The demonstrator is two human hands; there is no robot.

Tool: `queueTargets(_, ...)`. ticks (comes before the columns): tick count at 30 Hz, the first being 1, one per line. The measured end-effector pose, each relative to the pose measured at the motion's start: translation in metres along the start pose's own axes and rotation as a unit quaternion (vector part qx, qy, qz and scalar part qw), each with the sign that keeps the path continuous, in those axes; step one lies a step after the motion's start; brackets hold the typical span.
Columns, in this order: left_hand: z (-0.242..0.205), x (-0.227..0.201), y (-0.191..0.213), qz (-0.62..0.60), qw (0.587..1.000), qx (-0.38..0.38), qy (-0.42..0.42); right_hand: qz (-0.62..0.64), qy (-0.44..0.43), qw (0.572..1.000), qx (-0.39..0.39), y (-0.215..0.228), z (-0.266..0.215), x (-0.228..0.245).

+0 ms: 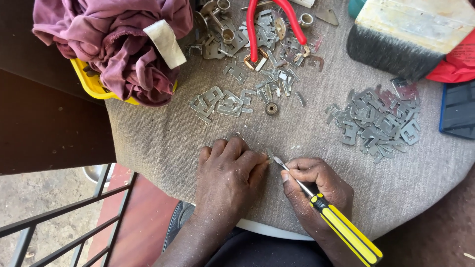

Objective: The person uses a yellow-handled screwdriver to manipulate small metal components on a workbench. They repeatedly pick up pieces, adjust them with the tool, and place them back on the surface among other hardware parts.

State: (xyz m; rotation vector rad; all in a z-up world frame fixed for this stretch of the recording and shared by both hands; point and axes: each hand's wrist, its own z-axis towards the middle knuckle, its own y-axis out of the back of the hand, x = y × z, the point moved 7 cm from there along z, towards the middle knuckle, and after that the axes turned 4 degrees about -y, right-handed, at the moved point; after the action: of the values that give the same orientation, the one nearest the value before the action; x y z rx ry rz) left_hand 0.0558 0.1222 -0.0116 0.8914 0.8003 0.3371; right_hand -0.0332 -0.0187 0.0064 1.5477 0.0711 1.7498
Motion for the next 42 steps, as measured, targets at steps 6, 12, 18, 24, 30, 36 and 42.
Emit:
queueTargets(6, 0.001, 0.0, -0.001, 0.006, 1.0, 0.01, -0.003, -0.025, -0.008, 0.999, 0.019, -0.004, 0.008, 0.003)
queueTargets(12, 0.001, -0.002, 0.002, 0.002, 1.0, -0.01, 0.002, -0.044, -0.08, 0.996, 0.001, 0.001, -0.001, -0.006)
queueTargets(18, -0.001, 0.001, -0.001, -0.006, 1.0, -0.01, -0.004, -0.025, -0.068, 0.997, 0.011, 0.001, 0.003, -0.002)
queueTargets(24, -0.002, 0.003, -0.002, -0.021, 1.0, 0.004, 0.018, -0.01, -0.046, 0.999, 0.002, -0.001, -0.002, -0.01)
queueTargets(30, -0.001, 0.003, -0.002, -0.026, 1.0, 0.009, 0.015, 0.005, -0.027, 0.999, -0.016, 0.0, -0.005, -0.012)
queueTargets(36, -0.001, 0.003, -0.002, -0.023, 1.0, 0.004, 0.014, -0.051, 0.03, 0.998, 0.013, -0.004, -0.001, 0.0)
queueTargets(42, 0.0, 0.002, 0.0, -0.024, 1.0, 0.004, 0.009, -0.074, 0.0, 0.997, 0.027, -0.005, -0.003, -0.004)
